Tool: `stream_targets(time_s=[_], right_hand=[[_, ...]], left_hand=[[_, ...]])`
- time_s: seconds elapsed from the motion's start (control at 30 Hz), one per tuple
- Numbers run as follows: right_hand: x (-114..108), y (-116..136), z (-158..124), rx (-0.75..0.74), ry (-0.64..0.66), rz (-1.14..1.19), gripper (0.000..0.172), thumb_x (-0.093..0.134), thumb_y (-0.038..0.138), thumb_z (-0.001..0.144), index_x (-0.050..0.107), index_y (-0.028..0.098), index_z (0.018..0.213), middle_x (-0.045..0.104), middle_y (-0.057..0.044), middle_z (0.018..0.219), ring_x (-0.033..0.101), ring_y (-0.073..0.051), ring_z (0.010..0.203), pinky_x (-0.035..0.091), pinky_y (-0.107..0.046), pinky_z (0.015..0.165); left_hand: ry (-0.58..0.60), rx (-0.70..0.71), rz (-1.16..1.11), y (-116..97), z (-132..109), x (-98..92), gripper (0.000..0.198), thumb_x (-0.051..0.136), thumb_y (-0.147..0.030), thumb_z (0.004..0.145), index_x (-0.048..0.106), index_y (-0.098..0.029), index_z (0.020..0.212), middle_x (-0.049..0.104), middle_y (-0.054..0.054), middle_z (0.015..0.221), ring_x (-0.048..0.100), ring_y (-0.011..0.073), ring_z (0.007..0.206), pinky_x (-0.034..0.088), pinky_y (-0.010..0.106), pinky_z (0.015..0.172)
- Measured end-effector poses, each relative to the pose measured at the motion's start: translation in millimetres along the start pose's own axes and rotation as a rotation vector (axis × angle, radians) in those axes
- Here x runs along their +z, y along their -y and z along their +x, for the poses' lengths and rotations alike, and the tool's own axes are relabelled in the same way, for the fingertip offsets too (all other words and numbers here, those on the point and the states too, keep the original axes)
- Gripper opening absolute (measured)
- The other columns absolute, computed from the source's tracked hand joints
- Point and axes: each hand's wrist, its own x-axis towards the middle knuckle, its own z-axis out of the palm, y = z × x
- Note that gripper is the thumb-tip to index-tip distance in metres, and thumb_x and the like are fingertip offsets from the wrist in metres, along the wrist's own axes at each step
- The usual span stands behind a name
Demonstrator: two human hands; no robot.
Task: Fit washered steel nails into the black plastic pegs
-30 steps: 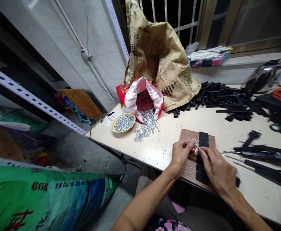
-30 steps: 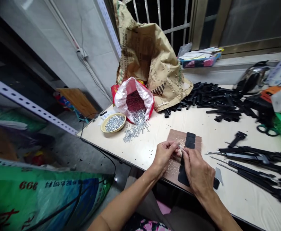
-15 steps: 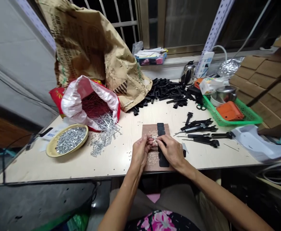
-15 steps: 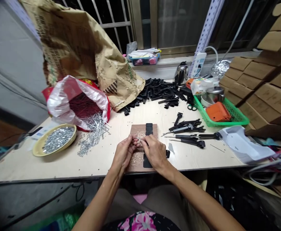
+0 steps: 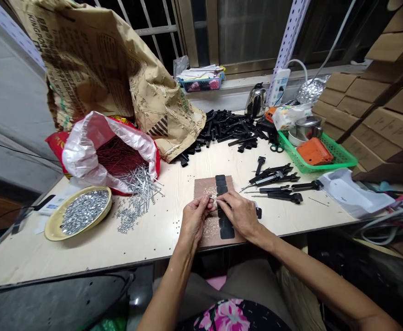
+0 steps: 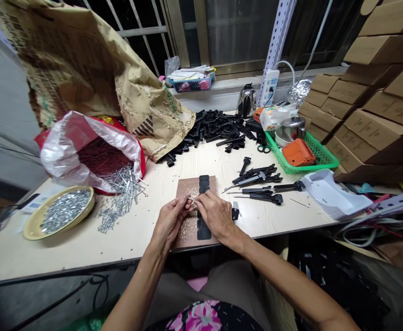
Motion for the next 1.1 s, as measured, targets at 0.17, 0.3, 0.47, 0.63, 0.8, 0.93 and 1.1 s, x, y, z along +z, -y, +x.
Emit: stream_targets(time_s=[0.17, 0.3, 0.47, 0.63, 0.8, 0.93, 1.1], right_hand=[[-7.9, -30.5, 24.4, -0.097, 0.012, -0.167, 0.024, 0.043, 0.035, 0.096, 0.065, 0.025, 0.098, 0.06, -0.003, 0.095, 0.056, -0.011, 0.075, 0.03, -0.023, 0.053], [-1.4, -67.4, 58.9, -0.22, 0.094, -0.34, 0.028, 0.041, 0.036, 0.097, 0.065, 0.022, 0.091, 0.059, -0.004, 0.093, 0.052, -0.014, 0.082, 0.024, -0.023, 0.053], [8.7, -96.1, 85.2, -0.296, 0.128, -0.286, 0.026, 0.042, 0.032, 0.097, 0.064, 0.018, 0.095, 0.06, -0.004, 0.092, 0.051, -0.014, 0.086, 0.03, -0.023, 0.058], [7.3, -95.5, 86.2, -0.358, 0.114, -0.231, 0.028, 0.04, 0.032, 0.098, 0.063, 0.017, 0.093, 0.059, -0.004, 0.092, 0.051, -0.012, 0.083, 0.029, -0.022, 0.058], [14.6, -86.6, 98.6, -0.38, 0.122, -0.251, 0.029, 0.041, 0.034, 0.097, 0.063, 0.02, 0.087, 0.058, -0.002, 0.089, 0.047, -0.012, 0.079, 0.024, -0.023, 0.054], [21.7, -84.0, 100.9, -0.443, 0.122, -0.307, 0.029, 0.04, 0.03, 0.098, 0.06, 0.018, 0.082, 0.057, -0.002, 0.084, 0.046, -0.012, 0.077, 0.023, -0.024, 0.052], [18.8, -82.8, 76.3, -0.863, 0.199, -0.273, 0.028, 0.032, 0.015, 0.098, 0.058, 0.016, 0.087, 0.054, -0.001, 0.079, 0.044, -0.012, 0.074, 0.028, -0.024, 0.055]], left_hand=[[-0.121, 0.312, 0.624, -2.6, -4.6, -13.8, 0.043, 0.053, -0.042, 0.086, 0.059, -0.017, 0.121, 0.065, 0.011, 0.111, 0.063, 0.0198, 0.096, 0.05, 0.039, 0.089], [0.024, 0.602, 1.265, 8.7, -9.1, -25.0, 0.047, 0.04, -0.037, 0.093, 0.048, -0.016, 0.134, 0.049, 0.013, 0.139, 0.033, 0.0284, 0.136, 0.032, 0.049, 0.108], [0.079, 0.701, 1.712, 29.8, -7.4, -35.1, 0.052, 0.036, -0.037, 0.094, 0.036, -0.015, 0.141, 0.035, 0.014, 0.149, 0.02, 0.0334, 0.14, 0.033, 0.057, 0.105], [0.097, 0.765, 1.726, 28.1, -2.3, -52.4, 0.052, 0.034, -0.033, 0.095, 0.031, -0.014, 0.143, 0.032, 0.014, 0.15, 0.016, 0.0298, 0.141, 0.035, 0.052, 0.107], [0.112, 0.781, 1.658, 23.0, -2.1, -58.5, 0.052, 0.034, -0.03, 0.095, 0.029, -0.015, 0.144, 0.031, 0.013, 0.151, 0.013, 0.0275, 0.142, 0.031, 0.051, 0.11], [0.086, 0.747, 1.648, 24.7, -4.7, -56.4, 0.051, 0.034, -0.028, 0.095, 0.03, -0.016, 0.144, 0.03, 0.011, 0.151, 0.012, 0.0267, 0.142, 0.031, 0.051, 0.111], [0.08, 0.745, 1.648, 26.7, -5.9, -56.7, 0.051, 0.033, -0.025, 0.095, 0.027, -0.016, 0.145, 0.029, 0.011, 0.152, 0.011, 0.0262, 0.143, 0.031, 0.051, 0.111]])
